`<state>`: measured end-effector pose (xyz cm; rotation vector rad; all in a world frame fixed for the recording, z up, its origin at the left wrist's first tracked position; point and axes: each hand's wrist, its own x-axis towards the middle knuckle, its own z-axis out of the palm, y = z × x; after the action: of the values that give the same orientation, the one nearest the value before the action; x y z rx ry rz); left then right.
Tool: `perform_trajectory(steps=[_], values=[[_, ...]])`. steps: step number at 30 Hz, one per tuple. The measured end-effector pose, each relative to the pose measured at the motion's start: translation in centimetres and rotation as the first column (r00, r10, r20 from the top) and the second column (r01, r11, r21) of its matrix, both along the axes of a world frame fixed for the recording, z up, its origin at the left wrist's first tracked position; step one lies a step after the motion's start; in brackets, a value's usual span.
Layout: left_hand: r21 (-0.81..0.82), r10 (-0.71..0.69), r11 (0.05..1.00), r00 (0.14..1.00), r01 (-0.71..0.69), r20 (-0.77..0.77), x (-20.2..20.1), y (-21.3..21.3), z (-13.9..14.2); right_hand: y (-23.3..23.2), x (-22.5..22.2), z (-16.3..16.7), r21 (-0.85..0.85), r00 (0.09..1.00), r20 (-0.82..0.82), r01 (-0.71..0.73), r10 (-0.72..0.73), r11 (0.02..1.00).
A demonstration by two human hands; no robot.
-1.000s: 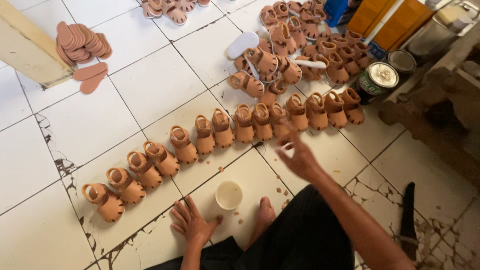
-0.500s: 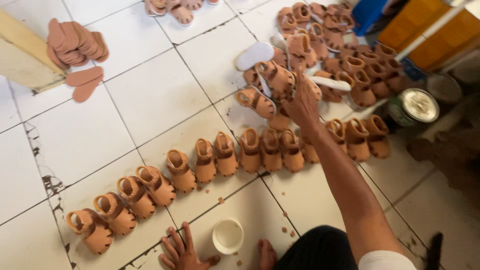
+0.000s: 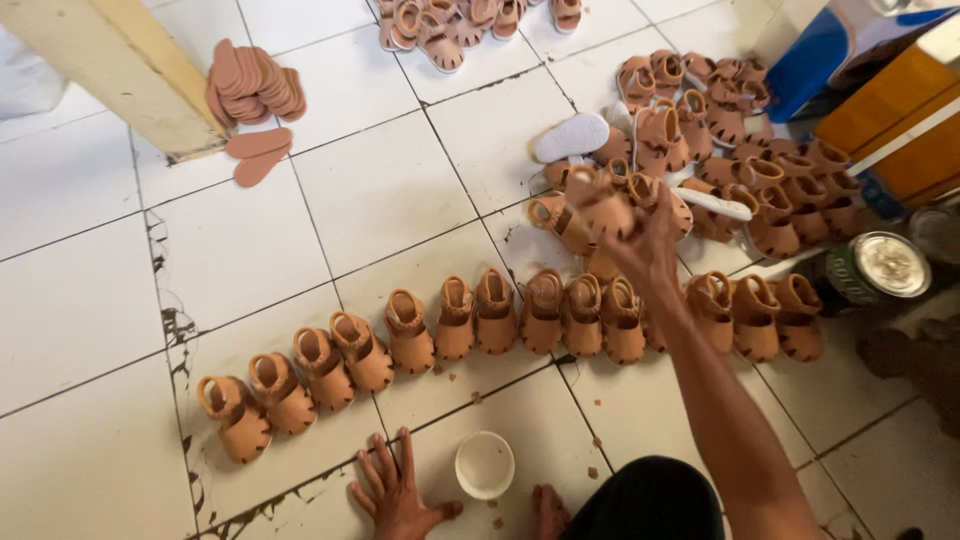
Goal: The person sits on the floor and assembles small sandals by pressing white soles onto tan uppers. They handle each sandal individually, aligning the sole and upper, then placing the finished unit in a row on the floor.
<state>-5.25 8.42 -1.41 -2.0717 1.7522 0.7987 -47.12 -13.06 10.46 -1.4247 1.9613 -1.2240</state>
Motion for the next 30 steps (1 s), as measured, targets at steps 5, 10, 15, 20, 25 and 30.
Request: perform_trajectory(steps=[5, 10, 15, 20, 25, 30], values=[[-0.036, -0.007, 0.999, 0.993, 0.003, -0.117, 1.0, 0.7, 1.1, 13.5, 6.1, 2.9, -0.001, 0.951, 0.302, -0.074, 0.071, 0.997], [-0.406, -0.097, 0.908, 0.894, -0.101, -0.438, 2.1, 2.3, 2.6, 25.0, 13.8, 5.8, -0.095, 0.895, 0.349, -0.259, 0.276, 0.961], [0.359, 0.182, 0.837, -0.409, -0.413, -0.894, -1.0, 8.3, 8.8, 31.0, 22.9, 5.9, -0.161, 0.95, -0.026, -0.312, 0.312, 0.936], [0.414, 0.109, 0.74, -0.513, -0.53, -0.852, 0.1, 10.6, 14.1, 33.3, 27.9, 5.2, 0.03, 0.828, -0.315, -0.479, 0.463, 0.877], [0.557, 0.175, 0.721, -0.67, -0.412, -0.722, 5.1, 12.1, 13.7, 31.7, 26.9, 5.9, -0.174, 0.748, 0.181, -0.614, 0.638, 0.77], [0.603, 0.356, 0.741, -0.59, -0.295, -0.725, 6.7, 13.8, 12.4, 29.6, 26.4, 7.1, -0.277, 0.642, -0.019, -0.74, 0.766, 0.613]])
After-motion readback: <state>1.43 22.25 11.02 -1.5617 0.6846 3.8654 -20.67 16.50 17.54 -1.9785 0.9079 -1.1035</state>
